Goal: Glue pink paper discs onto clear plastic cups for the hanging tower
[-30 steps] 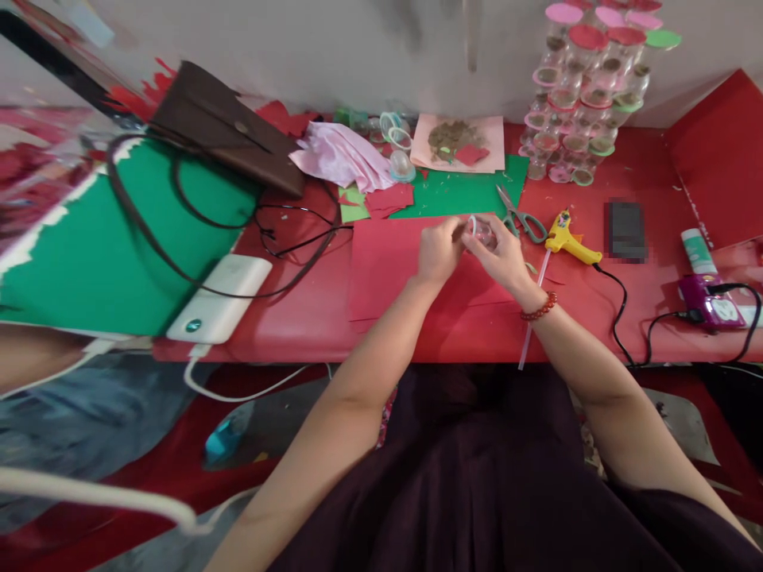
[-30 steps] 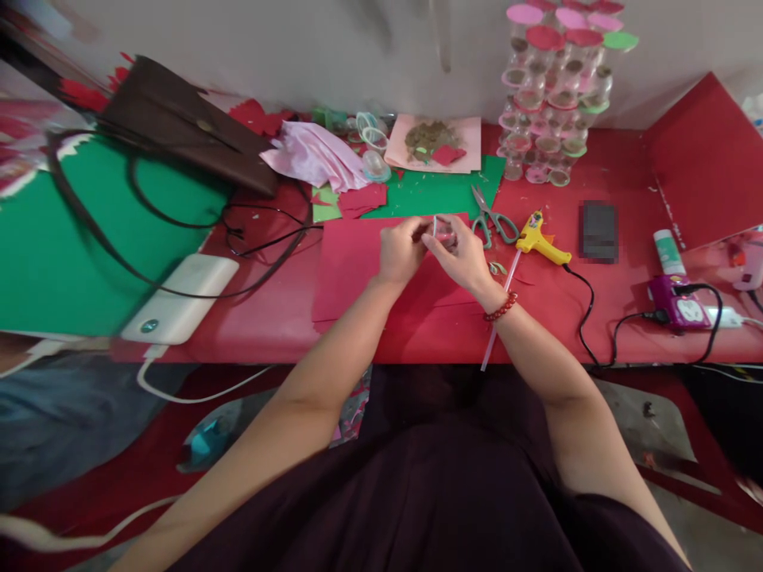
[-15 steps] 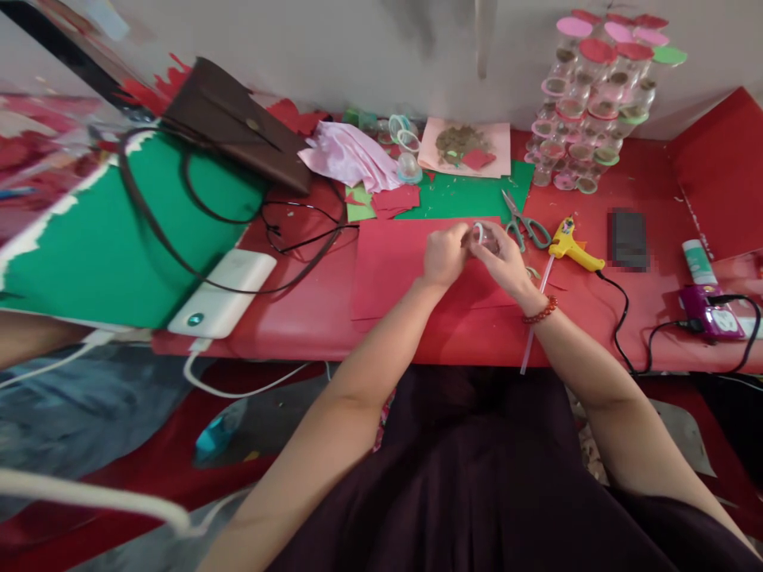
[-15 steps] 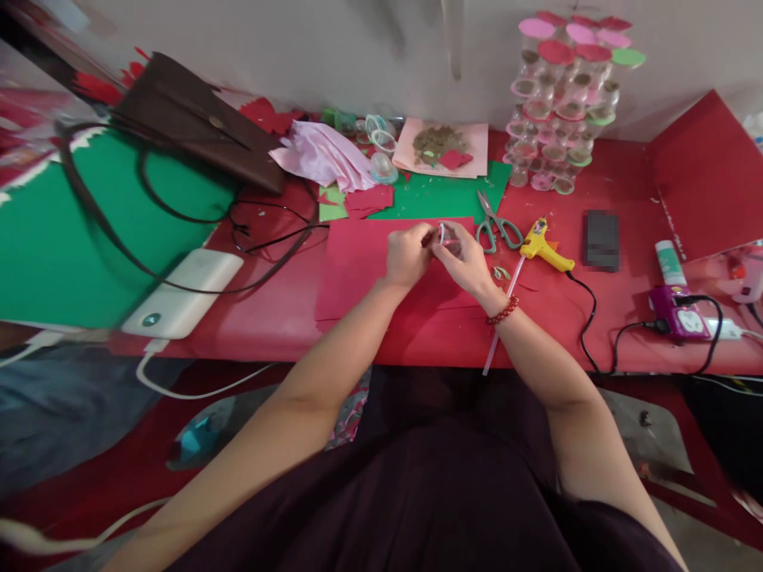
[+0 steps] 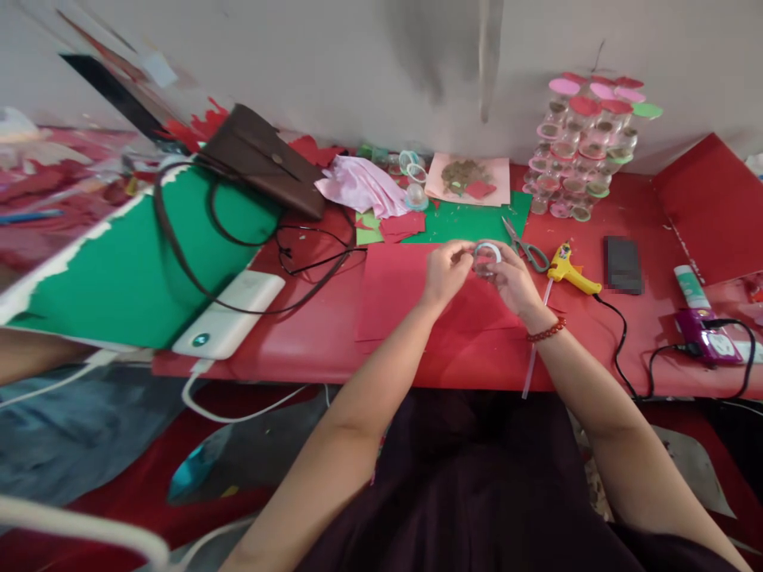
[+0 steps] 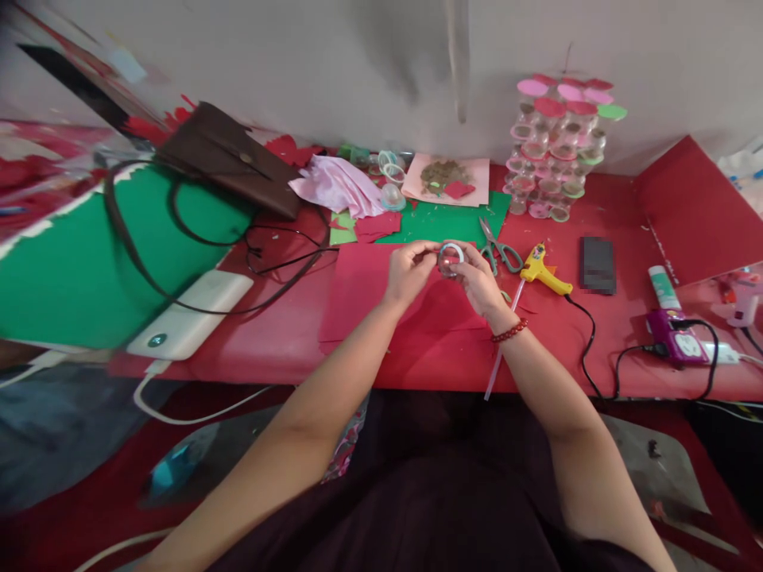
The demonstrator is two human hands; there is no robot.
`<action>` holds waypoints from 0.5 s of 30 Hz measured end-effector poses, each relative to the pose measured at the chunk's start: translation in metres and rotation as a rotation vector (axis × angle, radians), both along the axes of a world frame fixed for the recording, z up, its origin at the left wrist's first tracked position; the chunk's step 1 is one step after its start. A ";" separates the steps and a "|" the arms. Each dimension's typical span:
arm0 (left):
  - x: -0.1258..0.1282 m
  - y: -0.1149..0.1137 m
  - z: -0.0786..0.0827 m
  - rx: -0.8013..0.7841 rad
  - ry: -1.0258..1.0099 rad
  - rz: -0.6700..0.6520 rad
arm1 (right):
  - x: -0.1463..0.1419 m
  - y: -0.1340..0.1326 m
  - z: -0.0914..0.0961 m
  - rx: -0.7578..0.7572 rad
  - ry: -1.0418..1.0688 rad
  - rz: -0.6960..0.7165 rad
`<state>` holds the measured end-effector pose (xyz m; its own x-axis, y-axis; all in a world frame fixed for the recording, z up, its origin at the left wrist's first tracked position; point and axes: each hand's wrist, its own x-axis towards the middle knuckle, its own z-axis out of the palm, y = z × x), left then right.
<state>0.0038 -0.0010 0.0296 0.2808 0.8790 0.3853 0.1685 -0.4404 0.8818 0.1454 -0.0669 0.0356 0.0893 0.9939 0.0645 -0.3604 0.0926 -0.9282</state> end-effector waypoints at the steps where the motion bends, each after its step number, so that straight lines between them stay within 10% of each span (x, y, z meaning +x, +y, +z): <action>1: -0.001 -0.001 0.001 -0.007 -0.004 -0.005 | 0.000 0.000 -0.001 0.000 -0.001 -0.001; 15: -0.008 -0.003 -0.002 0.229 0.326 0.035 | -0.007 -0.002 -0.017 0.130 -0.435 -0.161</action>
<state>-0.0041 -0.0044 0.0272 0.3920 0.7917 0.4685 0.4417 -0.6087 0.6591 0.1389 -0.0688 0.0190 0.1782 0.9509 0.2531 0.0869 0.2410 -0.9666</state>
